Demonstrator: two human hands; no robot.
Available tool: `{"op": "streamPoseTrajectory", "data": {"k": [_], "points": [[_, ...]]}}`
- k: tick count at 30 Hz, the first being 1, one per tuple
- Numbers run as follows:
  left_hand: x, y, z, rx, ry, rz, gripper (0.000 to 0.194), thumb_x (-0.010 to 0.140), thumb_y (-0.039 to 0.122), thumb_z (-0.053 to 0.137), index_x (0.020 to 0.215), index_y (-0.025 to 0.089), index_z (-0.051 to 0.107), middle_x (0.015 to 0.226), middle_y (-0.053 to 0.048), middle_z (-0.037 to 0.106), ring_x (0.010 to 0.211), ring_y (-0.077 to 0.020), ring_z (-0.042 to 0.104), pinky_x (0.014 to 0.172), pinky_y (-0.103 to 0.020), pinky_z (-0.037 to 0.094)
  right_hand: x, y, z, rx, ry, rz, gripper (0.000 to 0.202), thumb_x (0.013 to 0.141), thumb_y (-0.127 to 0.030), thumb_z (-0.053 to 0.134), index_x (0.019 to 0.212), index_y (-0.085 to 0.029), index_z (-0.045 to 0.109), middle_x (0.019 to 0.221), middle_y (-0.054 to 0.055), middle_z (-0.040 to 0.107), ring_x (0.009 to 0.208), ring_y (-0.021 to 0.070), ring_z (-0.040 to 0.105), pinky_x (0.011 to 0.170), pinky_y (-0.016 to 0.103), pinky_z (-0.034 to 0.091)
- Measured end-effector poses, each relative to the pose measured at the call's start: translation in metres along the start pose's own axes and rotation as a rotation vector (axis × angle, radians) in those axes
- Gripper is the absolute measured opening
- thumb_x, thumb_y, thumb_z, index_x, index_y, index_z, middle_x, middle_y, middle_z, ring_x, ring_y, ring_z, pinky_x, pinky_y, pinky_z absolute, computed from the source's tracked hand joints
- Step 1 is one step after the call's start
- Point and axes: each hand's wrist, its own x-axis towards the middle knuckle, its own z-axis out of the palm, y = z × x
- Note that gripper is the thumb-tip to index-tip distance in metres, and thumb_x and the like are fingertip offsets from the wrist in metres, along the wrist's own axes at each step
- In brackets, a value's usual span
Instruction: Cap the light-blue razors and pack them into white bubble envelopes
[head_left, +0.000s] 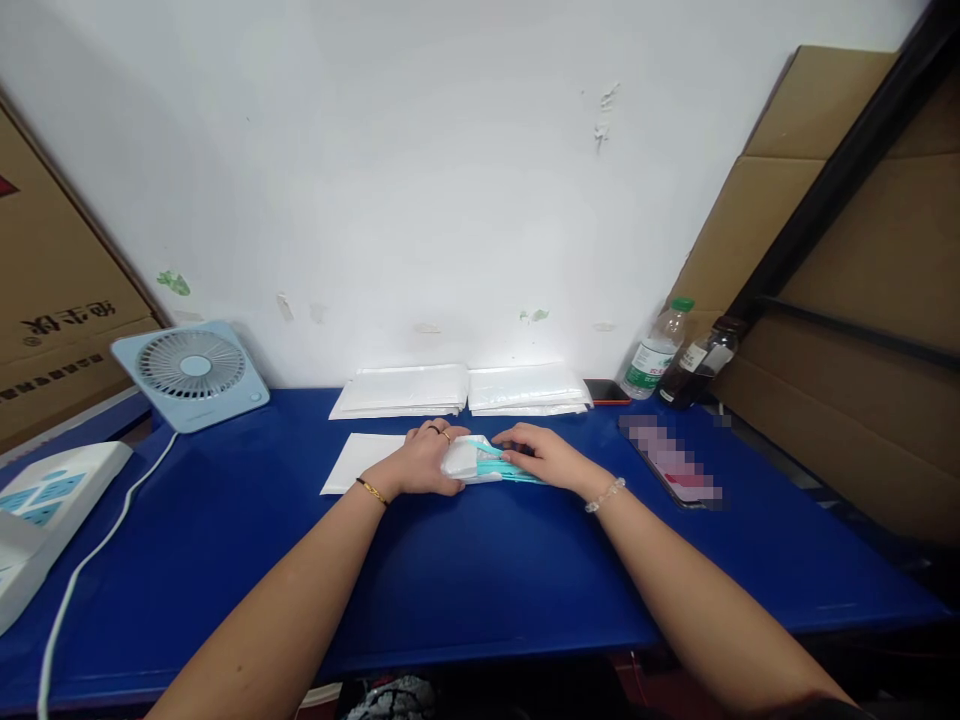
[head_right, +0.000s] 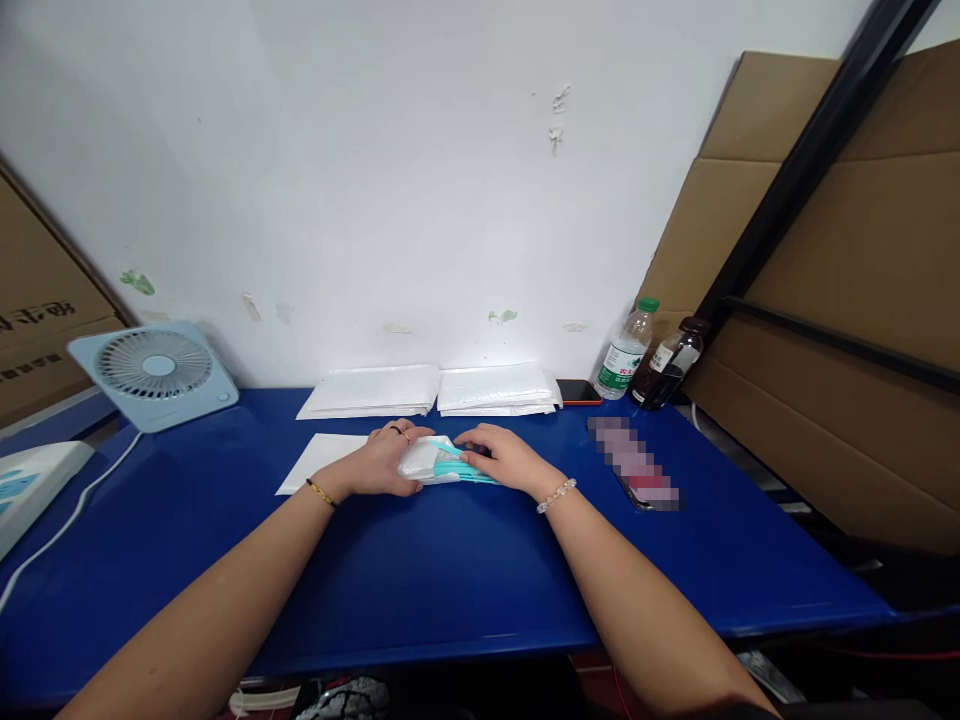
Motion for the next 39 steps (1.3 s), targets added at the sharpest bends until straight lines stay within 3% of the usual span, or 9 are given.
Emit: {"op": "streamPoseTrajectory", "data": {"k": [7,14,16,20,24,27,33,36,39], "points": [[-0.001,0.002,-0.003,0.002,-0.02,-0.021,0.083,0.055,0.052,0.07,0.131,0.03,0.042,0.116,-0.007,0.048,0.119,-0.0317,0.039,0.099,-0.043,0.031,-0.001,0.006,-0.004,-0.071,-0.044,-0.04,0.026,0.088,-0.026,0.051,0.104,-0.024,0.071,0.097,0.005,0.066,0.087,0.0178,0.061,0.079,0.031,0.047],[0.001,0.003,0.001,0.008,-0.023,-0.02,0.086,0.056,0.054,0.069,0.133,0.03,0.039,0.119,-0.008,0.046,0.12,-0.0326,0.038,0.101,-0.044,0.029,0.0,-0.001,-0.003,0.015,-0.059,-0.019,0.024,0.088,-0.032,0.052,0.098,-0.025,0.073,0.102,0.004,0.068,0.094,0.0194,0.061,0.087,0.034,0.045],[0.001,0.005,0.002,0.011,-0.026,-0.032,0.087,0.057,0.055,0.069,0.134,0.03,0.038,0.12,-0.008,0.045,0.12,-0.0329,0.038,0.101,-0.045,0.028,0.002,-0.002,-0.003,0.123,0.07,0.073,0.028,0.087,-0.039,0.052,0.1,-0.024,0.071,0.107,0.005,0.068,0.102,0.0213,0.059,0.094,0.037,0.043],[0.001,0.008,0.002,0.01,-0.024,-0.039,0.086,0.057,0.057,0.069,0.133,0.03,0.039,0.121,-0.009,0.044,0.118,-0.0327,0.039,0.1,-0.045,0.03,-0.008,0.002,0.0,0.516,0.596,0.457,0.049,0.09,-0.054,0.036,0.119,-0.023,0.061,0.128,0.006,0.058,0.12,0.0247,0.05,0.105,0.045,0.034],[0.001,0.008,0.003,0.016,-0.019,-0.03,0.087,0.057,0.059,0.069,0.134,0.031,0.038,0.121,-0.01,0.044,0.118,-0.0325,0.04,0.099,-0.045,0.03,-0.026,0.0,0.018,0.795,0.748,0.627,0.055,0.088,-0.057,0.035,0.119,-0.02,0.06,0.132,0.007,0.054,0.126,0.0258,0.046,0.11,0.047,0.029],[0.002,0.007,0.005,0.036,-0.02,-0.031,0.093,0.054,0.062,0.07,0.135,0.03,0.036,0.123,-0.01,0.044,0.118,-0.0333,0.039,0.099,-0.046,0.03,-0.022,-0.01,0.038,0.87,0.748,0.597,0.057,0.088,-0.058,0.034,0.121,-0.018,0.058,0.134,0.008,0.053,0.127,0.0246,0.044,0.11,0.045,0.031],[0.0,0.006,0.006,0.032,-0.024,-0.016,0.098,0.054,0.069,0.067,0.137,0.029,0.034,0.125,-0.01,0.043,0.12,-0.0329,0.037,0.1,-0.045,0.029,0.022,-0.027,0.064,1.004,0.629,0.449,0.06,0.092,-0.054,0.021,0.127,-0.015,0.05,0.134,0.01,0.052,0.128,0.0196,0.044,0.109,0.038,0.034],[0.0,0.004,0.007,0.016,-0.016,-0.021,0.102,0.053,0.07,0.066,0.139,0.028,0.033,0.126,-0.011,0.042,0.12,-0.0331,0.037,0.101,-0.045,0.029,0.024,-0.025,0.056,0.999,0.555,0.387,0.05,0.091,-0.049,0.03,0.125,-0.017,0.05,0.13,0.009,0.055,0.125,0.018,0.047,0.108,0.036,0.034],[0.001,0.003,0.007,-0.008,-0.01,-0.029,0.104,0.051,0.07,0.068,0.139,0.029,0.032,0.125,-0.011,0.043,0.121,-0.0338,0.037,0.102,-0.046,0.028,0.008,-0.015,0.035,0.65,0.371,0.398,0.042,0.081,-0.042,0.055,0.117,-0.021,0.057,0.123,0.007,0.057,0.116,0.0205,0.051,0.102,0.037,0.038]]}}
